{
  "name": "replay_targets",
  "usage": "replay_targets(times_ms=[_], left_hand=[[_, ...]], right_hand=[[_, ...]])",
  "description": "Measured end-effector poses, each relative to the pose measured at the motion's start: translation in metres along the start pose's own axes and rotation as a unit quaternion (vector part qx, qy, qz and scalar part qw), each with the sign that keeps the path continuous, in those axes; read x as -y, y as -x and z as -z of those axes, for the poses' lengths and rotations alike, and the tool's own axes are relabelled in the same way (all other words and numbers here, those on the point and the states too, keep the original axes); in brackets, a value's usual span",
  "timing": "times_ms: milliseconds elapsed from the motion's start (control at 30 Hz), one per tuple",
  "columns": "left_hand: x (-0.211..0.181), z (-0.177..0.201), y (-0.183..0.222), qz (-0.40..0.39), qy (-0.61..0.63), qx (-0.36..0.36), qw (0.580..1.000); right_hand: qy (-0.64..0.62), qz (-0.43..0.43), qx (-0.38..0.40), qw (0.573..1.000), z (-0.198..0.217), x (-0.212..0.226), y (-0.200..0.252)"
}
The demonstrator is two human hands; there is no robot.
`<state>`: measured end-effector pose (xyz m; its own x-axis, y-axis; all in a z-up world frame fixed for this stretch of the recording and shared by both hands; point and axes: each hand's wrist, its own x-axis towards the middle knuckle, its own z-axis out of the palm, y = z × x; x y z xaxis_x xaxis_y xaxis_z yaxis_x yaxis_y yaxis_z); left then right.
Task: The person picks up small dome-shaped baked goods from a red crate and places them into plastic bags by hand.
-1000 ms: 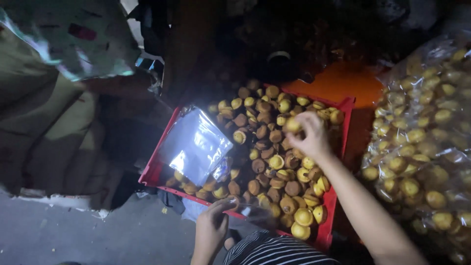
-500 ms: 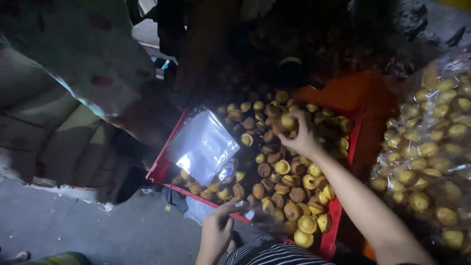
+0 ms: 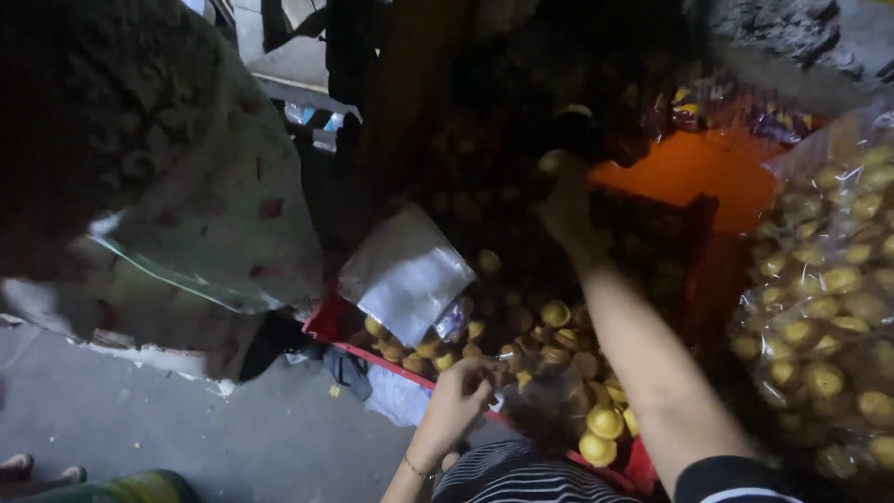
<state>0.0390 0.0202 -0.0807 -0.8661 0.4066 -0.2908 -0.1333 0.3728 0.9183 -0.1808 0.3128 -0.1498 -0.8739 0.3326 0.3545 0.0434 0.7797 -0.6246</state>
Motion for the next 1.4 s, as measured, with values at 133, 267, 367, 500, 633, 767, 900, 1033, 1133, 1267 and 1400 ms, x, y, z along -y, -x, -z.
replay_targets(times_ms=[133,267,367,500,633,767,900,1033,1133,1267,1400], left_hand=[[0.013,0.009,-0.03,0.059,-0.031,0.081,0.995],[0.045,0.013,-0.068,0.008,0.048,0.138,0.989],[0.028,0.014,-0.085,-0.118,-0.211,0.147,0.959],[0.011,-0.024,-0.011,-0.308,-0.252,0.064,0.915],[-0.011,0.009,-0.003,-0.311,-0.229,0.042,0.922],[-0.035,0.038,0.0,-0.2,-0.116,0.092,0.969],[-0.042,0.039,-0.001,-0.223,-0.125,0.139,0.957],[-0.048,0.036,-0.007,-0.18,-0.12,0.145,0.965],[-0.054,0.028,-0.003,-0.192,-0.132,0.152,0.96],[-0.062,0.026,-0.005,-0.152,-0.137,0.129,0.97],[-0.053,0.027,-0.009,-0.152,-0.145,0.123,0.97]], right_hand=[[-0.091,0.034,0.06,0.993,0.109,0.124,0.043],[-0.229,-0.005,0.344,0.911,0.111,0.115,0.16],[-0.173,0.066,0.436,0.881,0.04,0.024,0.228],[0.327,0.256,0.236,0.878,-0.064,-0.019,0.321],[-0.021,0.078,0.404,0.911,0.064,0.103,0.236],[-0.039,0.005,0.169,0.985,0.108,0.064,0.219],[0.07,-0.089,0.263,0.958,0.1,0.031,0.22],[-0.114,-0.12,0.213,0.963,0.163,0.145,0.201],[0.016,0.011,0.257,0.966,0.115,0.127,0.243],[0.08,-0.004,0.441,0.894,0.141,0.148,0.205],[0.03,0.021,0.253,0.967,0.105,0.016,0.182]])
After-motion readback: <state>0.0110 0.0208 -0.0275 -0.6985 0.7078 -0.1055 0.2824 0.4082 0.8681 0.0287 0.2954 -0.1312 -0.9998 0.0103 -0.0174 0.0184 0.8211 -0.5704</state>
